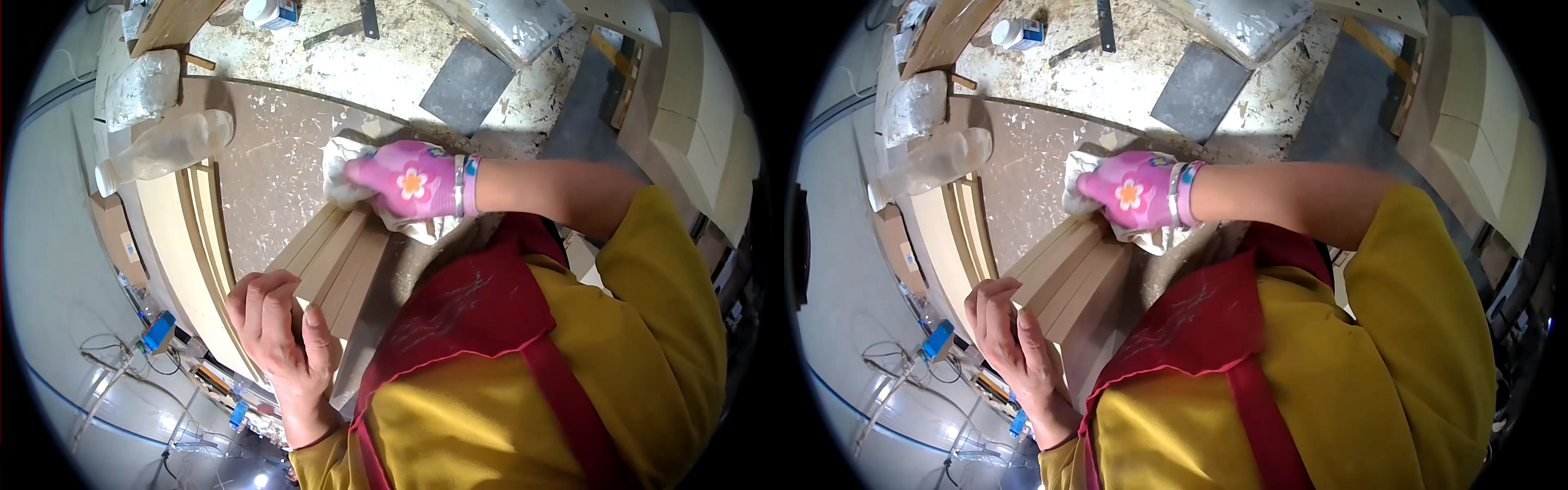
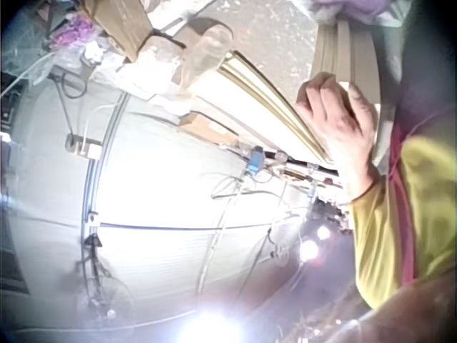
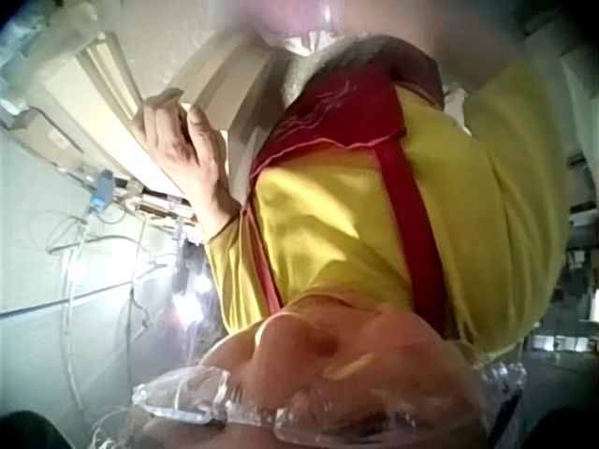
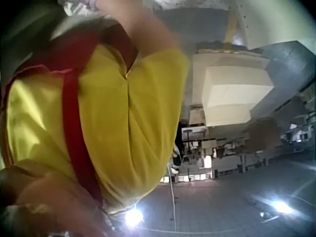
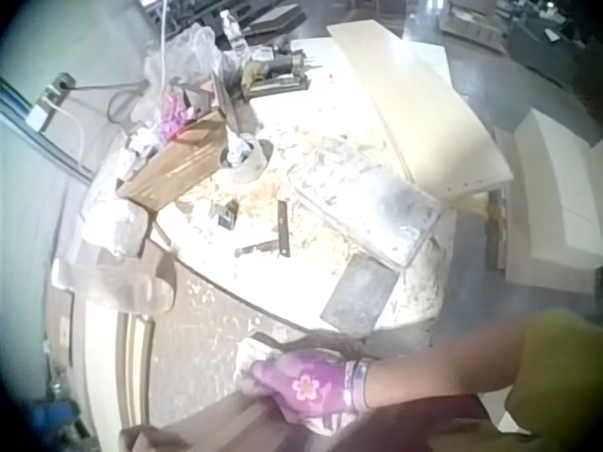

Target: The person wipes the surfaces of several light-colored wooden panels with a white cloth. They repeatedly pour liquid from a clear plastic bottle onto the cloth and wipe each panel individually, flipping them over to treat both sides. The person handles the panels one at a time, moving them aside after wiping.

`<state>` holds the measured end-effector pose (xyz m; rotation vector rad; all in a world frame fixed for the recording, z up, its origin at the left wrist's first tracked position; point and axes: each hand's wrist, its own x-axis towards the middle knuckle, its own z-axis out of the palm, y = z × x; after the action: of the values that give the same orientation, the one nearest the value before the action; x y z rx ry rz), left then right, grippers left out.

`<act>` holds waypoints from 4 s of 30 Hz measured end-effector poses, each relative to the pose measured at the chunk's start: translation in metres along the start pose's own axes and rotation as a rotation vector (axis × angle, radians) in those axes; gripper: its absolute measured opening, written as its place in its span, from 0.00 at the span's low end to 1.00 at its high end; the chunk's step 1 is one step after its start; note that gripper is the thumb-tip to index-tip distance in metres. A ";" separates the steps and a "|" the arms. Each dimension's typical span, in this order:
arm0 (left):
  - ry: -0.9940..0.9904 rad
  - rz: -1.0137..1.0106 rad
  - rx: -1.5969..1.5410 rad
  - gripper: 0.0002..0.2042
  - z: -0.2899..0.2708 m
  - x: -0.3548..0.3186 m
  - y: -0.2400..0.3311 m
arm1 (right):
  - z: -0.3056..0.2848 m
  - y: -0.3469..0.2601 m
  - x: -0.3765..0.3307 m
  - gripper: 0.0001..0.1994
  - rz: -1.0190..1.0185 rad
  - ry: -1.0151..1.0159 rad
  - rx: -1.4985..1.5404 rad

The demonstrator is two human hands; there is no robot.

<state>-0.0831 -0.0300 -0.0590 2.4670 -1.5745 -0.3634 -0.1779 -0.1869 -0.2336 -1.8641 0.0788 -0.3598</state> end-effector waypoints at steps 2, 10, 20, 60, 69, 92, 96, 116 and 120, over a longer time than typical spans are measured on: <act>0.103 -0.032 -0.173 0.21 0.006 -0.006 0.000 | -0.012 -0.002 0.000 0.17 0.431 -0.278 0.093; -0.132 0.223 -0.036 0.37 -0.009 0.001 -0.013 | -0.029 0.008 -0.047 0.18 0.465 0.162 0.456; -0.083 0.186 -0.027 0.37 -0.007 -0.011 -0.014 | -0.037 -0.010 -0.051 0.16 0.521 0.129 0.329; -0.022 0.097 -0.011 0.12 0.002 -0.015 0.007 | -0.006 -0.069 -0.026 0.26 0.168 0.000 0.237; -0.037 0.093 0.008 0.13 -0.004 -0.017 0.009 | 0.006 -0.045 -0.032 0.24 0.333 -0.122 0.373; -0.040 0.113 -0.026 0.13 0.002 -0.014 0.004 | -0.013 -0.068 -0.022 0.18 0.411 -0.151 0.244; -0.067 0.079 0.007 0.15 -0.006 -0.021 0.012 | -0.033 -0.082 0.009 0.16 0.207 -0.089 0.620; 0.474 -0.327 -0.810 0.41 0.035 0.142 -0.183 | 0.002 -0.002 0.022 0.16 0.679 0.134 1.572; 0.331 -0.053 -0.262 0.38 0.030 0.123 -0.163 | -0.006 0.012 0.017 0.10 0.885 0.239 1.603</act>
<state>0.0978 -0.0747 -0.1473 2.2334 -1.2446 -0.1464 -0.1617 -0.2002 -0.2395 -0.1007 0.5655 0.0485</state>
